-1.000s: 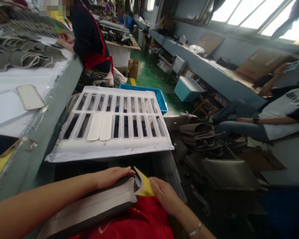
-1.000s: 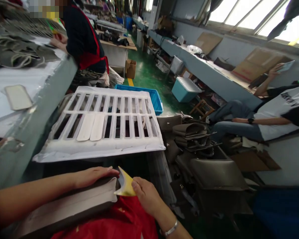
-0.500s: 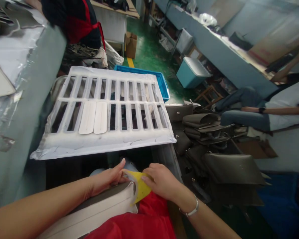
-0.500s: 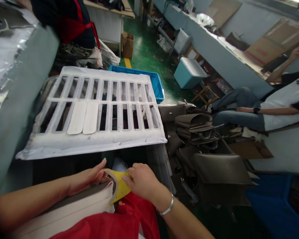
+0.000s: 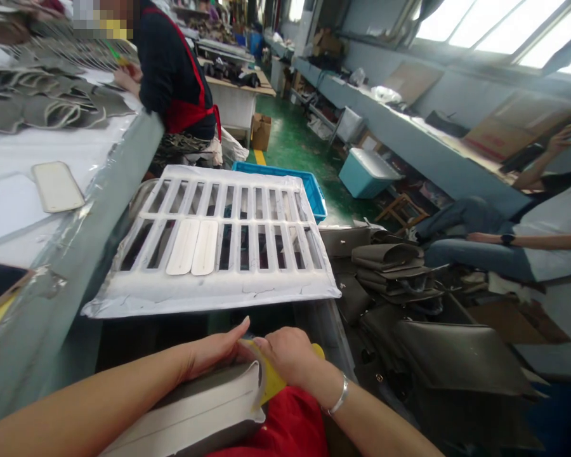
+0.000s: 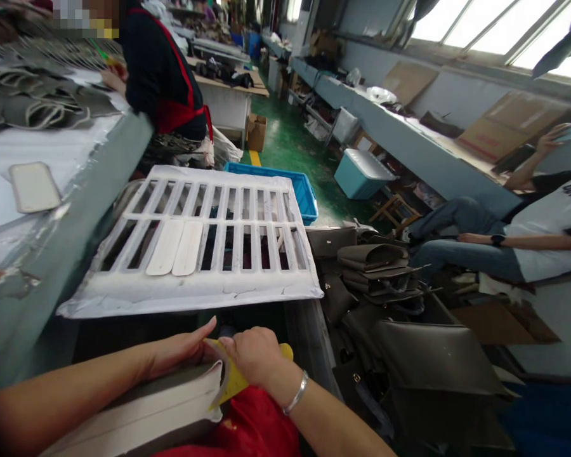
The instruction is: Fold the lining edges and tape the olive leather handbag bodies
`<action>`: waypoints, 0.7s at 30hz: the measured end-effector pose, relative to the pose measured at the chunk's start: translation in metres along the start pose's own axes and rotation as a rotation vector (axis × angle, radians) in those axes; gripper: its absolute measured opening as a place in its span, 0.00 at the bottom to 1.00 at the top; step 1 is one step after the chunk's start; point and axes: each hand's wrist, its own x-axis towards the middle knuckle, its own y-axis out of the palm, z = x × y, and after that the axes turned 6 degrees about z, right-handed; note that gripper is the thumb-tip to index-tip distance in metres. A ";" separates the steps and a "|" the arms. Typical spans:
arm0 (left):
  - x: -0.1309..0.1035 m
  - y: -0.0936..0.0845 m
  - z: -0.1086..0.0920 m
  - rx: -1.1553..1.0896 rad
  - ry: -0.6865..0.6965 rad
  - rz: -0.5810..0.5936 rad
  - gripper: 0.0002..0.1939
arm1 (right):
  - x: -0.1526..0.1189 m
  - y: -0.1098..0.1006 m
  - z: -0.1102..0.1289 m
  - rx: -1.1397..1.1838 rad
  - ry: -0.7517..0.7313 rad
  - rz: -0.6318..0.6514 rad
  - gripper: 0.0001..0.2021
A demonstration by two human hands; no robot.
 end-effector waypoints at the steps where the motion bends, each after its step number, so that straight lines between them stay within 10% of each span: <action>1: 0.000 0.002 -0.001 0.021 -0.003 -0.022 0.47 | 0.001 0.002 -0.001 -0.010 -0.005 0.000 0.32; 15: -0.006 -0.004 0.007 -0.084 0.065 -0.066 0.43 | 0.003 -0.008 0.006 -0.008 -0.060 -0.067 0.30; 21: -0.016 -0.004 0.010 0.272 -0.013 -0.423 0.36 | 0.012 -0.009 0.003 -0.170 -0.271 0.017 0.31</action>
